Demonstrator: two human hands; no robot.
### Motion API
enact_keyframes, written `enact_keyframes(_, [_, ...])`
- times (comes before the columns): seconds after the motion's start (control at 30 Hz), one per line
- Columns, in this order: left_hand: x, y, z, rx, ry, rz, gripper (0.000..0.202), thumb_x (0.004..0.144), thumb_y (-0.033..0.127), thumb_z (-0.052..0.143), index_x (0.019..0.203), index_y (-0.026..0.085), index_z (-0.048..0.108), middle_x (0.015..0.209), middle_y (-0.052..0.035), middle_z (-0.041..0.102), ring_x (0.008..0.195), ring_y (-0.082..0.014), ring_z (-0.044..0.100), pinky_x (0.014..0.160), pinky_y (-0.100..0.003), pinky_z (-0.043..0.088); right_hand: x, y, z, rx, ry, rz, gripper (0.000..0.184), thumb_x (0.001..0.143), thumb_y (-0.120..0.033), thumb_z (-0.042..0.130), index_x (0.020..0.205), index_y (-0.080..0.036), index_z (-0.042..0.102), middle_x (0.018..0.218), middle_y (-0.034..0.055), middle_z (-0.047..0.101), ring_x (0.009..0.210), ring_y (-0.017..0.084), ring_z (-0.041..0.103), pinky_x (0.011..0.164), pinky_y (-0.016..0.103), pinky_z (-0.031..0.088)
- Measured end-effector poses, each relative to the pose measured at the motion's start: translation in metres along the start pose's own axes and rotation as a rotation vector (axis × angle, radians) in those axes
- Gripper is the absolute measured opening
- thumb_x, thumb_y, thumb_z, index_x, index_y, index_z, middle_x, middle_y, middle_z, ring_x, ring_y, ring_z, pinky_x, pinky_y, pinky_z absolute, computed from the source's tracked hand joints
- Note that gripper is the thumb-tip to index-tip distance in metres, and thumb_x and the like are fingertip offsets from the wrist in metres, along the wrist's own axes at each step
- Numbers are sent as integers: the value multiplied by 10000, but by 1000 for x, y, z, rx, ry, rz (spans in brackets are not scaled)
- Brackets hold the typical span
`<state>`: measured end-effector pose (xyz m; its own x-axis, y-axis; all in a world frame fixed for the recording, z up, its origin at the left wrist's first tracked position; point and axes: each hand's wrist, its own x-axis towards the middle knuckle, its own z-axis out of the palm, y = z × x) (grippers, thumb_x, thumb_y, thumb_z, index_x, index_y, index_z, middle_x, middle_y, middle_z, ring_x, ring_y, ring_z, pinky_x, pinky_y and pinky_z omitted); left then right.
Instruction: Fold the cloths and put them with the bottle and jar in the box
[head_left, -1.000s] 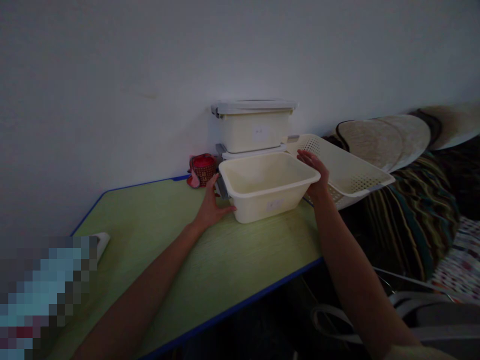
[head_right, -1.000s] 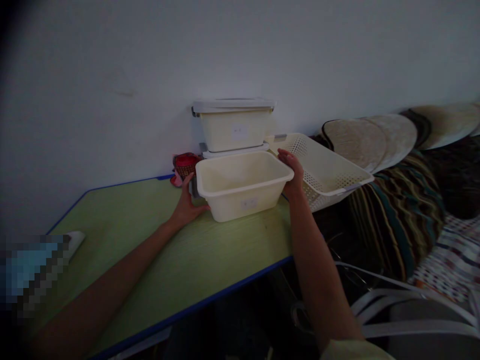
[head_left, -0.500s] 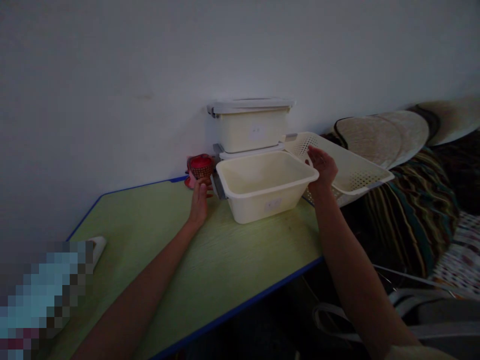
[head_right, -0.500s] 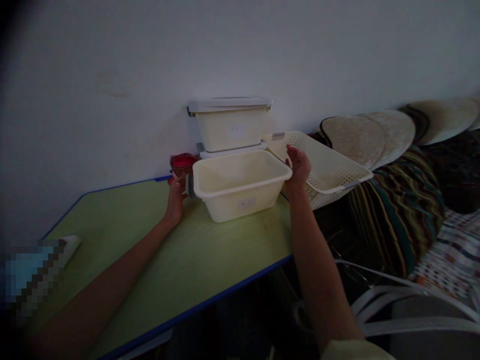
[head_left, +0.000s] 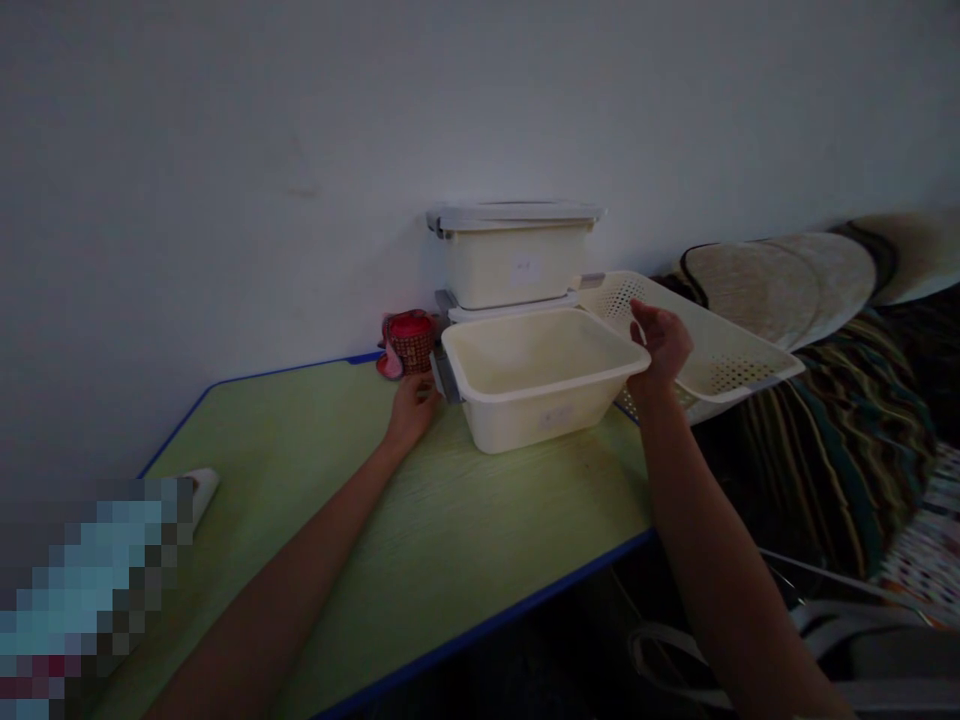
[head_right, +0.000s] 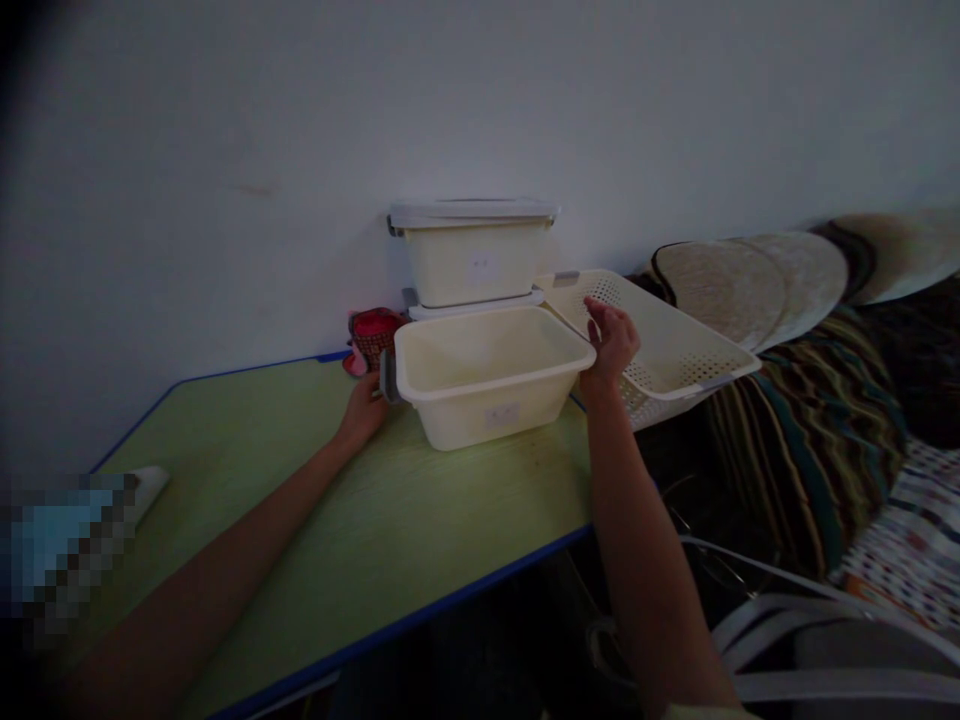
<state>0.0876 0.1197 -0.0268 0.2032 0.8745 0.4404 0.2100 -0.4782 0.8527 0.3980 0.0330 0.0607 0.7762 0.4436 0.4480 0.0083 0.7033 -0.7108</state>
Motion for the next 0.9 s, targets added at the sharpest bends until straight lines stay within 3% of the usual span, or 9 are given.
enact_keyframes(0.13, [0, 0, 0, 22, -9, -7, 152, 661, 170, 516, 778, 146, 610, 861, -64, 612, 847, -215, 561, 792, -439, 456, 0, -10, 3, -63, 131, -145, 128, 718, -204, 447, 618, -218, 525, 716, -42, 649, 802, 133, 623, 792, 313, 440])
enact_keyframes(0.23, [1, 2, -1, 42, -6, -8, 138, 687, 165, 484, 732, 159, 614, 818, -46, 622, 839, -216, 564, 812, -428, 445, -2, -26, 11, -85, 196, -372, 138, 731, -186, 419, 633, -225, 507, 672, -39, 608, 758, 144, 619, 794, 338, 443])
enact_keyframes(0.37, [3, 4, 0, 59, -8, -4, 183, 725, 150, 435, 733, 147, 619, 775, -38, 637, 811, -199, 571, 805, -388, 443, -31, -62, 46, -167, 95, -781, 94, 733, -182, 441, 684, -213, 515, 607, -31, 541, 598, 154, 572, 678, 359, 466])
enact_keyframes(0.43, [3, 4, 1, 60, -12, -2, 195, 749, 156, 425, 744, 137, 619, 763, -45, 639, 778, -191, 575, 768, -363, 453, -61, -80, 70, -152, -91, -942, 92, 765, -165, 443, 733, -209, 517, 636, -22, 551, 606, 147, 570, 652, 342, 465])
enact_keyframes(0.53, [1, 4, 4, 61, 0, -5, 201, 779, 157, 413, 750, 137, 612, 757, -59, 634, 749, -184, 574, 730, -332, 459, -115, -89, 98, -294, -683, -1206, 109, 778, -101, 453, 779, -189, 518, 709, 6, 598, 718, 148, 589, 625, 296, 453])
enact_keyframes(0.6, [0, 3, 4, 70, 29, -8, 192, 788, 144, 410, 777, 146, 602, 796, -70, 628, 772, -178, 569, 733, -316, 459, -149, -77, 106, -350, -1032, -1425, 95, 795, -107, 461, 750, -166, 520, 682, 17, 594, 720, 147, 580, 599, 277, 428])
enact_keyframes(0.67, [0, 2, 3, 91, 62, -7, 174, 784, 130, 419, 822, 152, 588, 854, -81, 612, 809, -176, 563, 743, -310, 460, -175, -54, 107, -422, -1301, -1504, 123, 824, -110, 460, 737, -168, 526, 630, -10, 563, 623, 116, 535, 538, 257, 377])
enact_keyframes(0.8, [2, 0, -2, 170, 74, 17, 223, 706, 84, 485, 910, 127, 564, 976, -107, 541, 892, -198, 543, 740, -331, 477, -200, -6, 98, -628, -1722, -1337, 138, 848, -151, 452, 738, -177, 531, 674, -7, 569, 599, 112, 493, 534, 259, 362])
enact_keyframes(0.9, [2, -2, -3, 234, 33, 58, 322, 641, 53, 530, 957, 110, 562, 1028, -113, 501, 980, -220, 513, 840, -377, 453, -201, 11, 94, -759, -1830, -1063, 99, 832, -199, 474, 780, -163, 550, 810, 43, 598, 730, 143, 516, 632, 267, 407])
